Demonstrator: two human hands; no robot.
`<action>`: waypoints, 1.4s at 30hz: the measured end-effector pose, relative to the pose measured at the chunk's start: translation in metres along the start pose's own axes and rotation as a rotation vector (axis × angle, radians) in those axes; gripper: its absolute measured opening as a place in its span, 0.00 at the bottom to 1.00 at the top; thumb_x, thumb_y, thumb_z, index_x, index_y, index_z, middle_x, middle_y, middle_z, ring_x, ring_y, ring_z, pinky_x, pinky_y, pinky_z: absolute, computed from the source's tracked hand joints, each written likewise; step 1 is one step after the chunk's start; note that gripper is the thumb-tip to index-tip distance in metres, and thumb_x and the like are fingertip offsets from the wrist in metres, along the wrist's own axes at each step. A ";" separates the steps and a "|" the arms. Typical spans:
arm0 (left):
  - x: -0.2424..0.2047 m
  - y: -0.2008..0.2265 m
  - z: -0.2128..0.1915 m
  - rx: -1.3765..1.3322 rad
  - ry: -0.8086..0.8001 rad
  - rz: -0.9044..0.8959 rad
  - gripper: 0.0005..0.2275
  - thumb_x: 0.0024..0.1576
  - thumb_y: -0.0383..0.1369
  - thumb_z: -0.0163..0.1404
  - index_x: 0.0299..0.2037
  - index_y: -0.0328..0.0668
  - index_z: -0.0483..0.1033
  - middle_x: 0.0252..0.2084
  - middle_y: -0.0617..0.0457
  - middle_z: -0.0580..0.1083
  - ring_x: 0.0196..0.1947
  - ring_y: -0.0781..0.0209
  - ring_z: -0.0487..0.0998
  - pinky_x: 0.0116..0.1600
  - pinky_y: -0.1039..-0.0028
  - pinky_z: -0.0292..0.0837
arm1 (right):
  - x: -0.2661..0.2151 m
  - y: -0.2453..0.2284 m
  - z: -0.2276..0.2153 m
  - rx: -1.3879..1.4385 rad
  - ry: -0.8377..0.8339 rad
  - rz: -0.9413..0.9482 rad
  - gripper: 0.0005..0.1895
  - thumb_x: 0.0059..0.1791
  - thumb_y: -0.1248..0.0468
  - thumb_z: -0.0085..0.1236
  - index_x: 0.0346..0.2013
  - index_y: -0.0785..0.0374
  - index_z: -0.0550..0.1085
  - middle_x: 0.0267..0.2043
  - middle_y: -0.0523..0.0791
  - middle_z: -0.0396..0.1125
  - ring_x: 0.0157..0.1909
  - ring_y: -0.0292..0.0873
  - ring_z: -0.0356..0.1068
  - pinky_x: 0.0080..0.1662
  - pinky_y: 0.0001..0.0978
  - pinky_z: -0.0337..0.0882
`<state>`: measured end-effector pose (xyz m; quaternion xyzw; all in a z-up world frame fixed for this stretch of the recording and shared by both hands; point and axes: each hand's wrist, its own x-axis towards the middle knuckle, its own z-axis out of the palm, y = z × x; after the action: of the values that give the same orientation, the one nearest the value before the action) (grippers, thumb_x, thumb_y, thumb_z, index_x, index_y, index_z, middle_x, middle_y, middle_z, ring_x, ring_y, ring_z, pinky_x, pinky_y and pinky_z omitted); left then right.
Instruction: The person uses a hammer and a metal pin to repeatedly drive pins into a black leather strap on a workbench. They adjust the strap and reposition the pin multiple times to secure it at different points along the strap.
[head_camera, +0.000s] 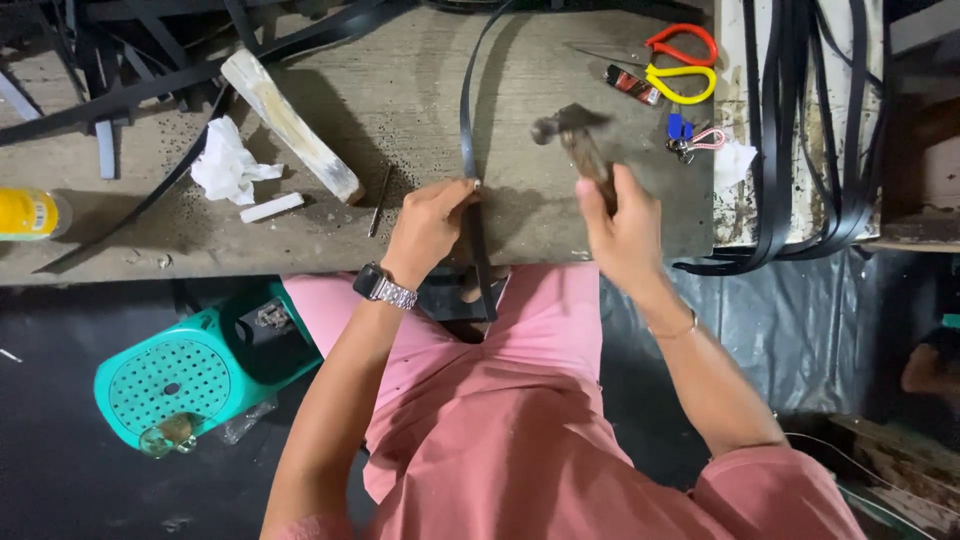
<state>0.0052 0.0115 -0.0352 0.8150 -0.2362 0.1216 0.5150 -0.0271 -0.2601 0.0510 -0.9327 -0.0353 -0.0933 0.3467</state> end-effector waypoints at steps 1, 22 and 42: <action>0.003 0.004 0.000 -0.001 0.003 -0.002 0.09 0.60 0.15 0.52 0.42 0.36 0.82 0.30 0.47 0.79 0.30 0.47 0.82 0.38 0.66 0.80 | -0.003 -0.014 -0.006 -0.002 -0.003 -0.002 0.17 0.59 0.51 0.52 0.44 0.63 0.73 0.26 0.51 0.68 0.32 0.55 0.74 0.33 0.41 0.68; 0.004 0.011 0.001 0.054 -0.013 -0.003 0.10 0.62 0.19 0.50 0.42 0.48 0.81 0.31 0.51 0.80 0.34 0.48 0.83 0.40 0.66 0.80 | -0.004 -0.025 0.005 -0.089 -0.030 -0.233 0.19 0.56 0.50 0.56 0.47 0.64 0.75 0.23 0.54 0.70 0.27 0.58 0.74 0.25 0.43 0.67; 0.020 0.031 -0.017 -0.014 0.023 -0.035 0.03 0.61 0.20 0.56 0.36 0.37 0.79 0.29 0.50 0.78 0.33 0.49 0.83 0.37 0.68 0.80 | 0.014 -0.026 0.079 -0.240 -0.239 -0.473 0.26 0.51 0.47 0.60 0.58 0.59 0.74 0.71 0.50 0.58 0.72 0.55 0.54 0.65 0.57 0.56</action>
<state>0.0076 0.0100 0.0051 0.8139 -0.2165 0.1203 0.5256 -0.0048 -0.1886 0.0117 -0.9372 -0.2812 -0.0648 0.1959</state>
